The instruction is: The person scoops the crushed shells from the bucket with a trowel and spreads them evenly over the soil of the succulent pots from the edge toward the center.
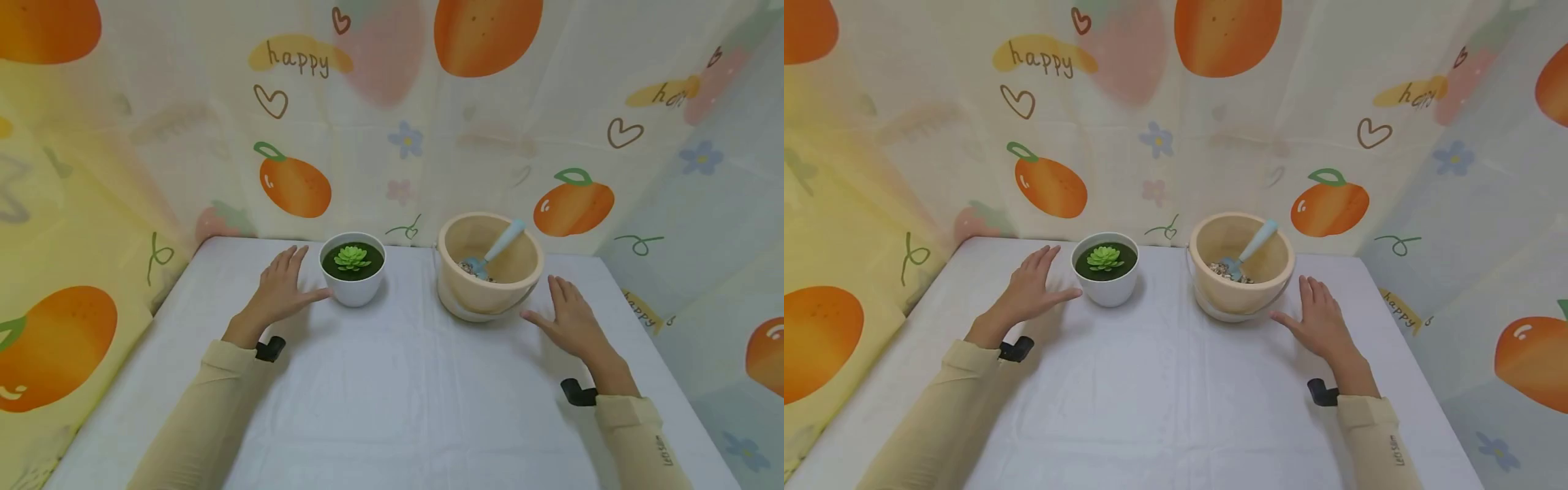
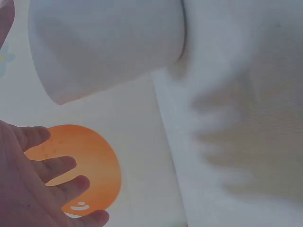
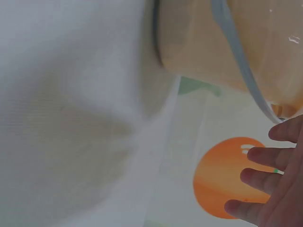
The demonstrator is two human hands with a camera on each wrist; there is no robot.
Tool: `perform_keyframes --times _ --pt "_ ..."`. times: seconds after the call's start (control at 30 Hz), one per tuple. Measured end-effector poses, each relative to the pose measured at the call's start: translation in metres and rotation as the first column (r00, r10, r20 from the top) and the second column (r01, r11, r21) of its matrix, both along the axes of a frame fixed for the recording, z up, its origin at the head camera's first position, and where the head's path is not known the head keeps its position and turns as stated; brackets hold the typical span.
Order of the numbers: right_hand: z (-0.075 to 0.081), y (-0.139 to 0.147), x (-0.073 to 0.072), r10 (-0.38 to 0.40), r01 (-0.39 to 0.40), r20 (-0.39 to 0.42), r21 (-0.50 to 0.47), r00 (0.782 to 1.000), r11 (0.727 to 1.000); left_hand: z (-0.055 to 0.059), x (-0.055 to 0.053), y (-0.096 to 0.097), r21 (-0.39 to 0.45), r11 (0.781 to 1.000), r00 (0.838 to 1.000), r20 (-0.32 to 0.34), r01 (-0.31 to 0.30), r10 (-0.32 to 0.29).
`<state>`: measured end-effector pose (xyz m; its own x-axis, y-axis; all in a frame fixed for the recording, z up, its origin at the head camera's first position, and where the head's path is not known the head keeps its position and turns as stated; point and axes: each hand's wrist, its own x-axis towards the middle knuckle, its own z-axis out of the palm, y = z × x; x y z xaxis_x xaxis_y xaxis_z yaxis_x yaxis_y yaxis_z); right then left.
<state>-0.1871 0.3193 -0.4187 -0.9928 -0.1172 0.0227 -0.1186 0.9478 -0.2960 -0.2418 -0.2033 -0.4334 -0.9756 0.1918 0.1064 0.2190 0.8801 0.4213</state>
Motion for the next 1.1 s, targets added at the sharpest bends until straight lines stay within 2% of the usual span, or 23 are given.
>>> perform_keyframes --times 0.23,0.4,0.6,0.77,1.1 --pt "0.017 0.001 -0.003 -0.017 0.016 -0.029 -0.045 0.999 0.999 0.013 -0.006 0.005 0.056 0.998 0.999 -0.04 0.014 -0.011" --pt "0.024 0.002 -0.005 -0.032 0.03 -0.032 -0.06 0.999 0.998 0.023 -0.009 0.01 0.117 0.992 0.997 -0.072 0.046 -0.038" --pt "0.032 0.004 -0.007 -0.025 0.021 -0.055 -0.079 0.998 0.997 0.035 -0.015 0.024 0.165 0.983 0.994 -0.082 0.086 -0.073" --pt "0.04 0.004 -0.01 -0.037 0.032 -0.058 -0.098 0.998 0.995 0.041 -0.018 0.039 0.192 0.975 0.991 -0.091 0.113 -0.097" --pt "0.049 0.0 -0.019 -0.044 0.037 -0.057 -0.113 0.997 0.993 0.048 -0.022 0.057 0.229 0.961 0.984 -0.116 0.156 -0.132"
